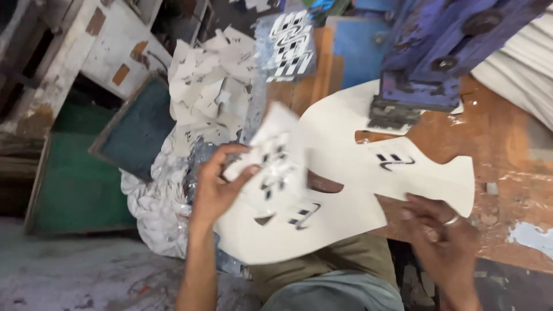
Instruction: The person operates a manual die-cutting press to cut shapes from white material sheets. They repeatedly pick up a sheet, align it under the press, pull the lever to cut, and then remove the cut piece, placing it on a pile to the left.
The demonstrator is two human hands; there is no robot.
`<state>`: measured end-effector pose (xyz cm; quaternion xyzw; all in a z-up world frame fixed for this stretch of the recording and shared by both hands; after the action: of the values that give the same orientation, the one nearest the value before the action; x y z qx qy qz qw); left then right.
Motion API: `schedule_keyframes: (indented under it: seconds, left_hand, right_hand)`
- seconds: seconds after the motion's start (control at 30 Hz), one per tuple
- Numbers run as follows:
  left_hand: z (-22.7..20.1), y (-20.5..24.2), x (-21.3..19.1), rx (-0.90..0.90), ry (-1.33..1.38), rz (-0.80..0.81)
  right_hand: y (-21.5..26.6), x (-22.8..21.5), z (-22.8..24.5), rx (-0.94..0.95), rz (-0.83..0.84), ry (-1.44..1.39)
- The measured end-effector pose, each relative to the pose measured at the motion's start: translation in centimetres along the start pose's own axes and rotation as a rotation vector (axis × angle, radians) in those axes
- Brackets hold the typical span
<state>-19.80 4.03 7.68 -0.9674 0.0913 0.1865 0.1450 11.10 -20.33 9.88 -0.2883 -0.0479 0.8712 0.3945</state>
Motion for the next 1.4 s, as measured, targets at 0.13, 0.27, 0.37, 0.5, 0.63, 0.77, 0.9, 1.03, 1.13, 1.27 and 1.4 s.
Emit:
schedule_keyframes:
  seconds: [0.13, 0.27, 0.37, 0.5, 0.63, 0.77, 0.9, 1.03, 1.13, 1.27, 1.4]
  left_hand:
    - [-3.4, 0.5, 3.9, 0.104, 0.166, 0.046]
    - [0.6, -3.0, 7.3, 0.160, -0.006, -0.010]
    - [2.1, -6.2, 9.0, 0.235, -0.253, 0.028]
    - [0.0, -7.5, 10.3, 0.127, -0.560, 0.182]
    - [0.5, -7.6, 13.4, 0.315, -0.528, 0.104]
    - [1.6, -0.6, 9.6, 0.381, -0.353, 0.379]
    - [-2.7, 5.9, 2.1, 0.212, -0.415, 0.862]
    - [-3.6, 7.7, 1.6, 0.193, -0.381, 0.885]
    - [-6.6, 7.6, 5.5, 0.292, -0.430, 0.882]
    - [-8.6, 5.2, 9.1, 0.378, -0.209, 0.513]
    - [-8.9, 3.5, 11.5, 0.534, -0.231, 0.308]
  right_hand:
    - [-1.5, 5.6, 5.9, -0.280, 0.011, -0.158]
    - [-6.5, 11.4, 3.4, -0.193, 0.165, -0.395]
    - [-8.4, 13.5, 1.4, -0.164, 0.225, -0.027]
    - [-9.1, 16.3, -0.2, -0.323, 0.288, -0.154]
    - [-10.1, 18.2, -0.9, -0.271, 0.447, -0.239]
    - [-8.9, 18.1, -1.9, -0.359, 0.352, -0.149]
    - [-8.1, 18.4, -2.8, -0.496, 0.276, -0.035]
    - [-7.6, 18.8, -2.1, -0.518, 0.265, -0.010]
    - [-7.7, 16.4, 0.2, -0.140, 0.501, -0.061]
    - [-3.1, 9.6, 1.8, -0.219, 0.558, -0.460]
    - [0.5, 3.8, -6.2, 0.175, 0.319, -0.357]
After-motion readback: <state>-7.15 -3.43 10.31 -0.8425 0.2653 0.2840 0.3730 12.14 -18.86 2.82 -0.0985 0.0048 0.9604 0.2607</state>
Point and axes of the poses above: each hand's wrist, its own y-axis away from the middle knuckle, its own x-axis out of the palm, z = x × y, the point moved 5 cm from there along -y, towards the middle knuckle, and after that the axes turned 9 degrees about -z, right-handed, at the moved point
